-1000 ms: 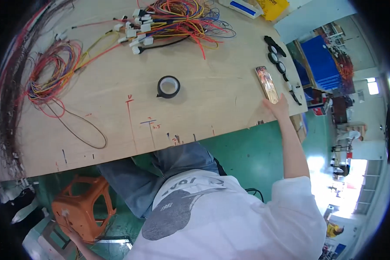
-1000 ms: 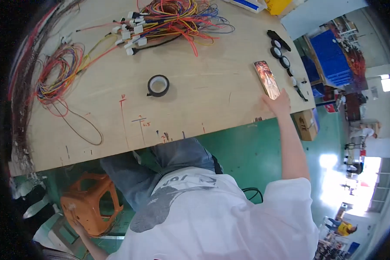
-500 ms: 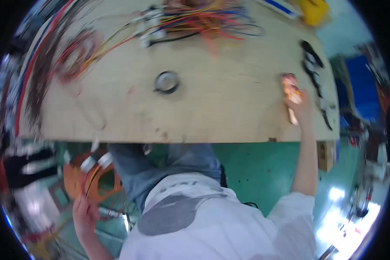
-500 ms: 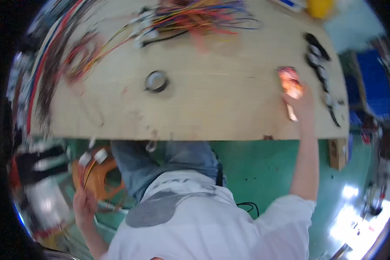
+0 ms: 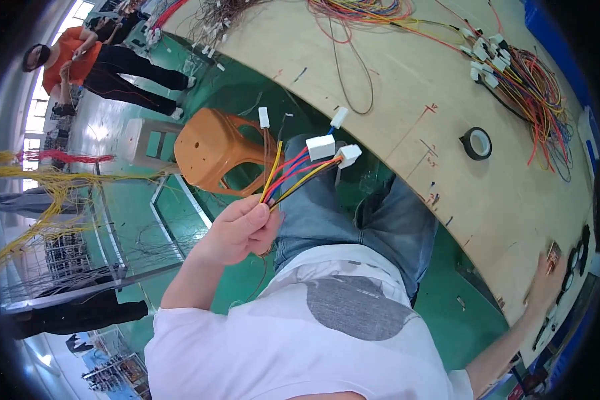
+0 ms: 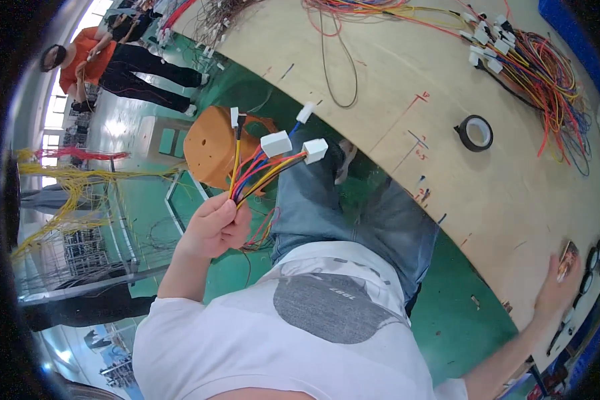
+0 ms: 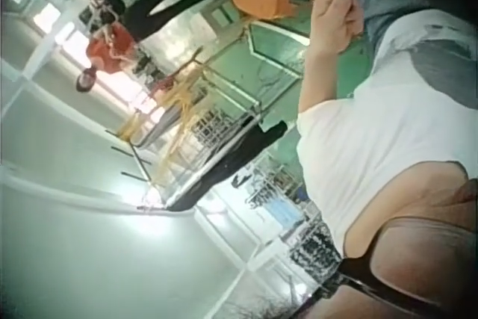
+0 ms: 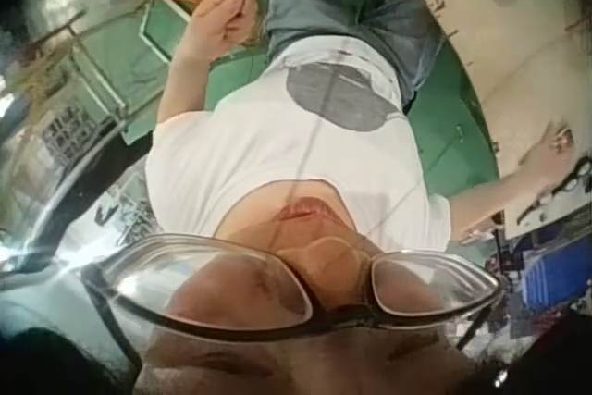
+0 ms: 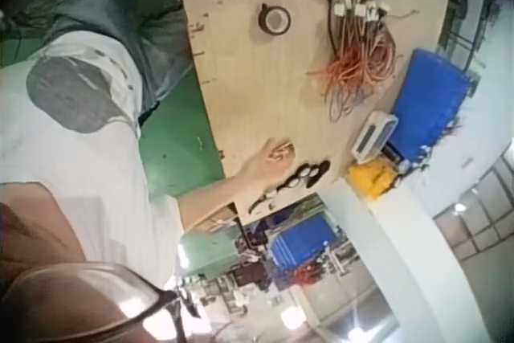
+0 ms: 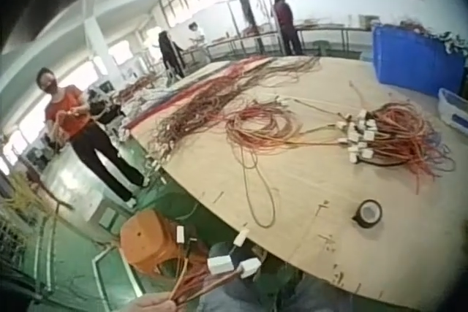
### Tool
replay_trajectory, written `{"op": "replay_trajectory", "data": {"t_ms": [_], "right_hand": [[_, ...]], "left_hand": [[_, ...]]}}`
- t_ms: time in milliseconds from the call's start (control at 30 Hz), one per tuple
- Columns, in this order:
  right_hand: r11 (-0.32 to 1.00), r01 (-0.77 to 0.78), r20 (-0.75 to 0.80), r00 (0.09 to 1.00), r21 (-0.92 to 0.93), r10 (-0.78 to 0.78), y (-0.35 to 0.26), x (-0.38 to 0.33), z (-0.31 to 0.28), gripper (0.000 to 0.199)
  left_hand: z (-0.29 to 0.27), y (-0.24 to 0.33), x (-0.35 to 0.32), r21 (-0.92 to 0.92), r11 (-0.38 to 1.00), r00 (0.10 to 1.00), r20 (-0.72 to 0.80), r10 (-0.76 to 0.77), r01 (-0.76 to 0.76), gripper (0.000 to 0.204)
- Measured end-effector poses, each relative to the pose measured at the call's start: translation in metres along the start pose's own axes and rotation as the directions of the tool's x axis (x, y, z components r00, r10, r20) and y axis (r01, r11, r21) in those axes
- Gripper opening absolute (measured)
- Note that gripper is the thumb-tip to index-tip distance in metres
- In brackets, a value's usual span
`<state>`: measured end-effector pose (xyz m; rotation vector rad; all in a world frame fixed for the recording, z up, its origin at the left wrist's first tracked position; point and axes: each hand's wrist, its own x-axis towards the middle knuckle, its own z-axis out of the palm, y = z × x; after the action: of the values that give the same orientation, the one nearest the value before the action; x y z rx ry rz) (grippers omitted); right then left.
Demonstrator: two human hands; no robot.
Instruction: Apply electrical tape to specific sections of wire harness assemblies.
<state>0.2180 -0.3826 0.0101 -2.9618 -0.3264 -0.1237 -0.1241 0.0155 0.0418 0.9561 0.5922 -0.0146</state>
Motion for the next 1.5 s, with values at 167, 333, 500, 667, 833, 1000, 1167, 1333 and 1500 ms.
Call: {"op": "replay_trajectory", "data": {"t_ms": [167, 333, 500, 667, 833, 1000, 1167, 1333, 1500], "right_hand": [[0.303, -0.398, 0.499, 0.654, 0.866, -0.569, -0.228, -0.067, 0.031, 0.032], [0.144, -0.539, 0.447, 0.488, 0.830, -0.750, -0.317, -0.074, 0.043, 0.033], [0.254, 0.224, 0.051, 0.648, 0.941, -0.760, -0.335, -0.074, 0.038, 0.030], [0.309, 0.764, -0.220, 0.502, 0.566, -0.837, -0.347, -0.078, 0.024, 0.030], [0.383, -0.239, 0.452, 0.489, 0.892, -0.746, -0.345, -0.083, 0.027, 0.027], [0.123, -0.246, 0.239, 0.527, 0.961, -0.815, -0.338, -0.088, 0.043, 0.031], [0.100, -0.165, 0.176, 0.555, 0.981, -0.813, -0.339, -0.089, 0.048, 0.033], [0.095, -0.021, 0.090, 0.570, 0.995, -0.817, -0.326, -0.091, 0.049, 0.035], [0.206, 0.180, 0.046, 0.637, 0.962, -0.769, -0.292, -0.079, 0.053, 0.035]], "left_hand": [[-0.006, -0.016, 0.005, -0.054, 0.998, 0.991, 0.133, 0.030, -0.023, 0.028], [-0.013, -0.018, 0.003, 0.055, 0.997, 0.980, 0.194, 0.038, -0.050, 0.025], [-0.013, -0.031, 0.009, 0.053, 0.977, 0.975, 0.088, 0.203, -0.208, 0.021], [-0.017, -0.028, 0.012, 0.264, 0.960, 0.995, 0.005, 0.095, -0.093, 0.016], [-0.014, -0.040, 0.018, 0.296, 0.952, 0.975, -0.178, 0.132, -0.075, 0.009], [-0.029, -0.049, 0.017, -0.515, 0.851, 0.992, -0.113, 0.049, -0.101, 0.011], [-0.022, -0.048, 0.015, -0.521, 0.827, 0.972, -0.201, 0.121, -0.210, 0.014], [-0.029, -0.056, 0.024, -0.526, 0.833, 0.982, -0.162, 0.101, -0.172, 0.015], [-0.025, -0.091, 0.070, -0.571, 0.821, 0.937, -0.298, -0.183, -0.021, 0.015]]}}
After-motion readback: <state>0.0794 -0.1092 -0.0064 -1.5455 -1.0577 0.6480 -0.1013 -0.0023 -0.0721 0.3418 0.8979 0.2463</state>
